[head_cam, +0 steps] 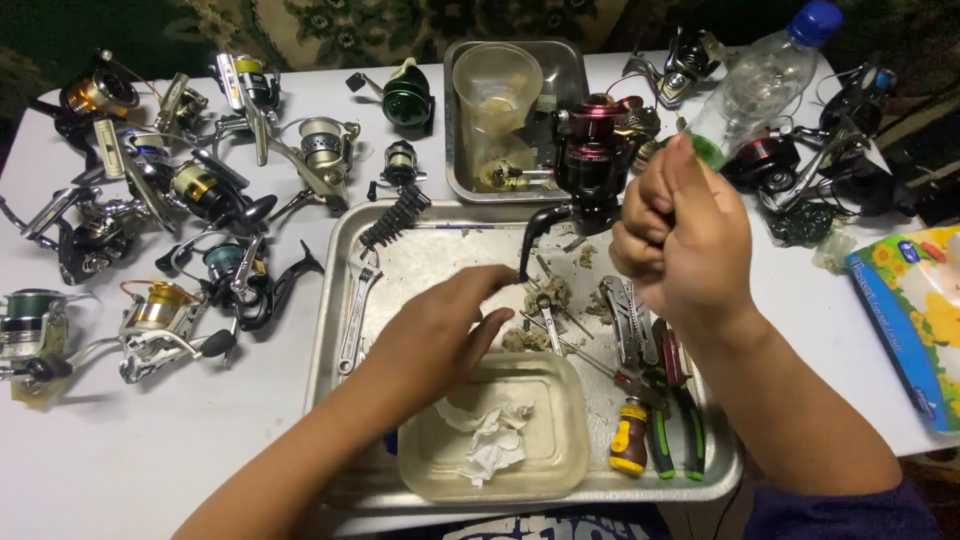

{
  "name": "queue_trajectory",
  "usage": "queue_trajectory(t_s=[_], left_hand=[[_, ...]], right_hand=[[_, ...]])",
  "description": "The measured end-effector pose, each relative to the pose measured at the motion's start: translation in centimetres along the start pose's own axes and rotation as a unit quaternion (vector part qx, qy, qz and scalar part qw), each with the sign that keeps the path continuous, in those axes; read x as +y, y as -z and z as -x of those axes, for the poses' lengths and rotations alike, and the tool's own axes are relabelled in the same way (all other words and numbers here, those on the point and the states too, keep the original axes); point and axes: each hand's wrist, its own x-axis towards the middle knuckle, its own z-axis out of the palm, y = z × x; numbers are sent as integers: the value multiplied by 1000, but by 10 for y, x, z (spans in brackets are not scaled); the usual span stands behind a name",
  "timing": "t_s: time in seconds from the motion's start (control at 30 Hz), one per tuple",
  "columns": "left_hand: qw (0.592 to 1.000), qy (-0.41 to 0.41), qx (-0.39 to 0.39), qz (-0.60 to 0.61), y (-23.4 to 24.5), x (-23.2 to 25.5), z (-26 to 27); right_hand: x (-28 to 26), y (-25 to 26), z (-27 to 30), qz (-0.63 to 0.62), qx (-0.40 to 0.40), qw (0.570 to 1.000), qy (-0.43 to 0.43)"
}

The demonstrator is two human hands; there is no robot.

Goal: The person cleans a fishing reel by wiping it with a white cloth and using a small brush to scrub the spool and handle. The person rotates the reel to access different parts and wipes the components repeatedly. The person places the cleaned reel on the table among other reels.

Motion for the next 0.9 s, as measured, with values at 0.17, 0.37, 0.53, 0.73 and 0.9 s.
queue_trajectory(t_s=[0.17, 0.37, 0.53, 0.73, 0.9], left_hand=[[992, -110, 2, -59, -5, 4, 4], [973, -146, 144, -110, 17, -24, -34], [990, -45, -65, -118, 23, -13, -30], [923, 210, -315, -68, 89, 11, -27], [977, 155, -143, 22, 97, -7, -7]], right_hand=[[14, 4, 8, 47, 11, 999, 18], [17, 18, 28, 38, 0, 999, -11], [-10, 19, 25, 28, 17, 999, 32], [-19, 34, 23, 25, -42, 985, 166], [-37, 35, 15, 31, -29, 993, 112]])
